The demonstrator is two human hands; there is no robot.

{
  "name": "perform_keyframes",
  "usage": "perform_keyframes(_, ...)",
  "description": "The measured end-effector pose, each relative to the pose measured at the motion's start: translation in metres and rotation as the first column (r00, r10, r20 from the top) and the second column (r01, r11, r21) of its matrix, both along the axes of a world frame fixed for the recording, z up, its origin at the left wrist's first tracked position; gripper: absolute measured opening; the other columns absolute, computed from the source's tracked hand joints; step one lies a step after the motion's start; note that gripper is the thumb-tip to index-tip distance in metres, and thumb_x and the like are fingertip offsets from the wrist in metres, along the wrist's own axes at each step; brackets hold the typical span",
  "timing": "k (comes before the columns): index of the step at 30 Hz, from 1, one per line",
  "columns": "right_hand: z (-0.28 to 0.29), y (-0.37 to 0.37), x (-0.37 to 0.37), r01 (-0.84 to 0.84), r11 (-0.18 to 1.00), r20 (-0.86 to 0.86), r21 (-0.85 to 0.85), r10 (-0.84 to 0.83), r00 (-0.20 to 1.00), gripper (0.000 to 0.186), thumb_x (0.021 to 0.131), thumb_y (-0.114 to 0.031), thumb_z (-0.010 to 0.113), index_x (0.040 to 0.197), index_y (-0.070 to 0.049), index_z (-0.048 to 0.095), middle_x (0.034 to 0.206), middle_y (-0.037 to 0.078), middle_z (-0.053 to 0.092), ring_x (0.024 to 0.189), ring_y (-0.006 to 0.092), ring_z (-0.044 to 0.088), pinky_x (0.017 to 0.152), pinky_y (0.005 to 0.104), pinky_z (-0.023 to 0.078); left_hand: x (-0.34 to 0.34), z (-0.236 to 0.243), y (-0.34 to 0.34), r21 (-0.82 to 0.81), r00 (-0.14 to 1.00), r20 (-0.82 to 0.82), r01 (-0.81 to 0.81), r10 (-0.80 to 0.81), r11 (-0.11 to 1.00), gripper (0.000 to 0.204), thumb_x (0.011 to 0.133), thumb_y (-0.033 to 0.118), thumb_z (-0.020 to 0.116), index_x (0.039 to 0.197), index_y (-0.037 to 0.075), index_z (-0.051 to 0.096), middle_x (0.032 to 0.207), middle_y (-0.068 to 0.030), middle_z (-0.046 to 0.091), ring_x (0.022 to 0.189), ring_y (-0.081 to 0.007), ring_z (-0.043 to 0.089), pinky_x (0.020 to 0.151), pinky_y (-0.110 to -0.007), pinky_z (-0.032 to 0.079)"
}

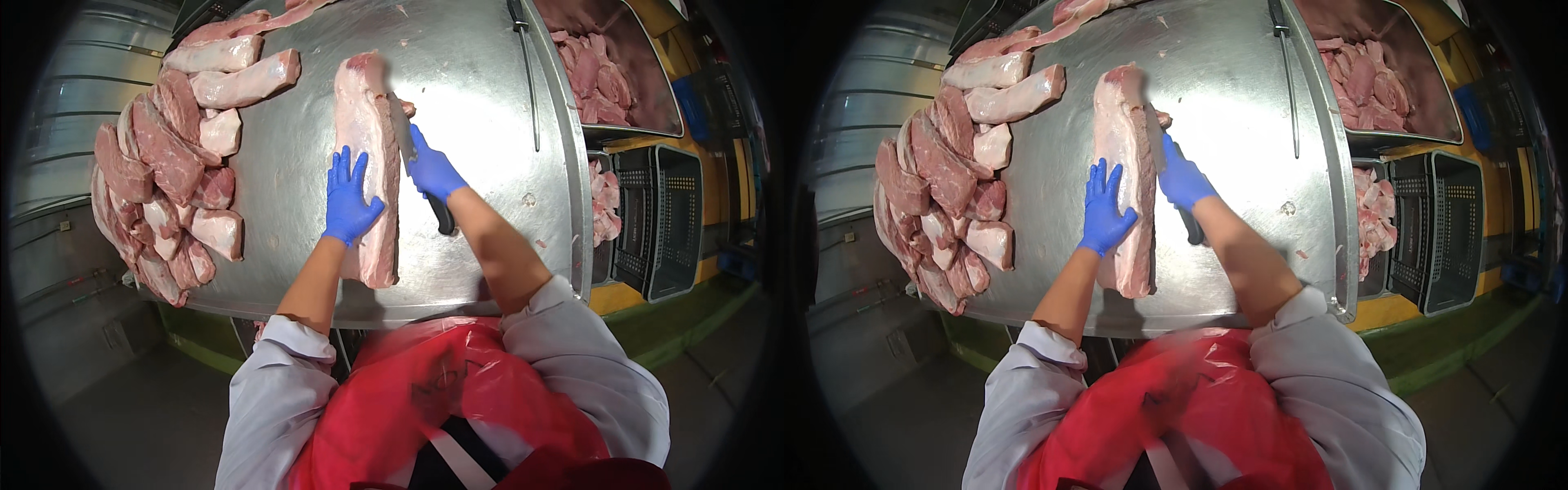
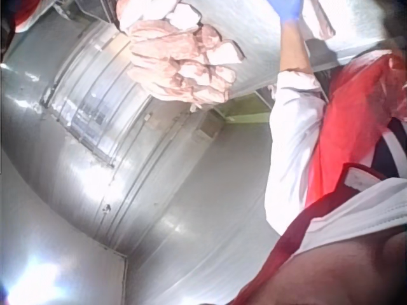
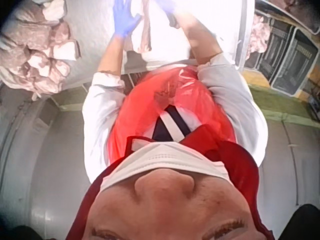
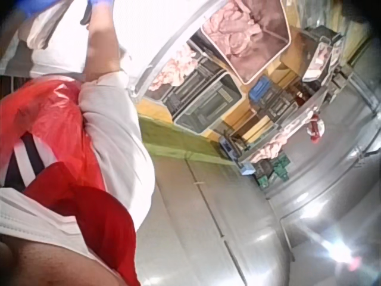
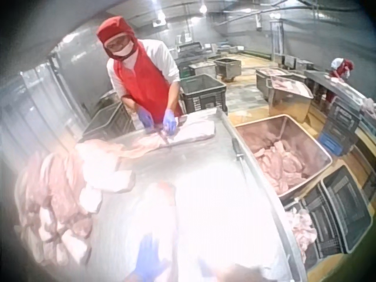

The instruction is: The person uses a knife to trim fat and connective tissue from large pieces of raw meat on a stainless steel table. The trimmed pieces are placed into a bin below the table while the main cuts are set aside.

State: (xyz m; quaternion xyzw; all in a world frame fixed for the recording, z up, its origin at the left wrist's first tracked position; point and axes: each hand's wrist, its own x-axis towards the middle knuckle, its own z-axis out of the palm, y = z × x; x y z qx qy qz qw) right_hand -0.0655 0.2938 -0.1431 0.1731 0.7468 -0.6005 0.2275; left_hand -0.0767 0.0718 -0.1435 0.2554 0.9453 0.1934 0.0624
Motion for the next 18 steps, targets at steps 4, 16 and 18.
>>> perform_keyframes(4, -0.035, -0.024, -0.021, 0.048, 0.944, -0.200, 0.326, 0.020, 0.980, 0.082, 0.093, -0.011, 0.047, 0.161, -0.017, 0.003, 0.088, 0.031, 0.068, 0.074, 0.0411, 0.069, 0.068, 0.0478, 0.056, -0.008, -0.001, 0.007, -0.028, 1.000, -0.003, 0.012, -0.012, 1.000, 0.092, 0.071, 0.031, 0.070, 0.155, 0.012, 0.035, 0.163, -0.0244, 0.016, 0.151, -0.0455, 0.013, 0.122, -0.055, 0.016)
perform_keyframes(16, -0.011, -0.030, -0.019, -0.072, 0.982, -0.098, 0.176, 0.090, 0.991, 0.082, 0.091, -0.010, 0.046, 0.162, -0.016, 0.006, 0.069, 0.016, 0.062, 0.049, 0.0228, 0.057, 0.050, 0.0376, 0.052, -0.065, -0.028, 0.007, 0.019, 0.991, -0.133, -0.001, 0.004, 1.000, 0.089, 0.077, 0.033, 0.072, 0.155, 0.011, 0.033, 0.162, -0.0291, 0.018, 0.150, -0.0477, 0.016, 0.122, -0.054, 0.016)
perform_keyframes(18, -0.005, -0.019, -0.038, -0.089, 0.987, -0.088, 0.134, 0.101, 0.991, 0.082, 0.090, -0.009, 0.046, 0.162, -0.017, 0.008, 0.073, 0.014, 0.063, 0.045, 0.0198, 0.055, 0.045, 0.0356, 0.050, -0.082, -0.030, 0.008, 0.012, 0.990, -0.138, -0.025, 0.026, 1.000, 0.088, 0.078, 0.035, 0.072, 0.154, 0.011, 0.034, 0.161, -0.0293, 0.018, 0.150, -0.0471, 0.017, 0.123, -0.053, 0.015)
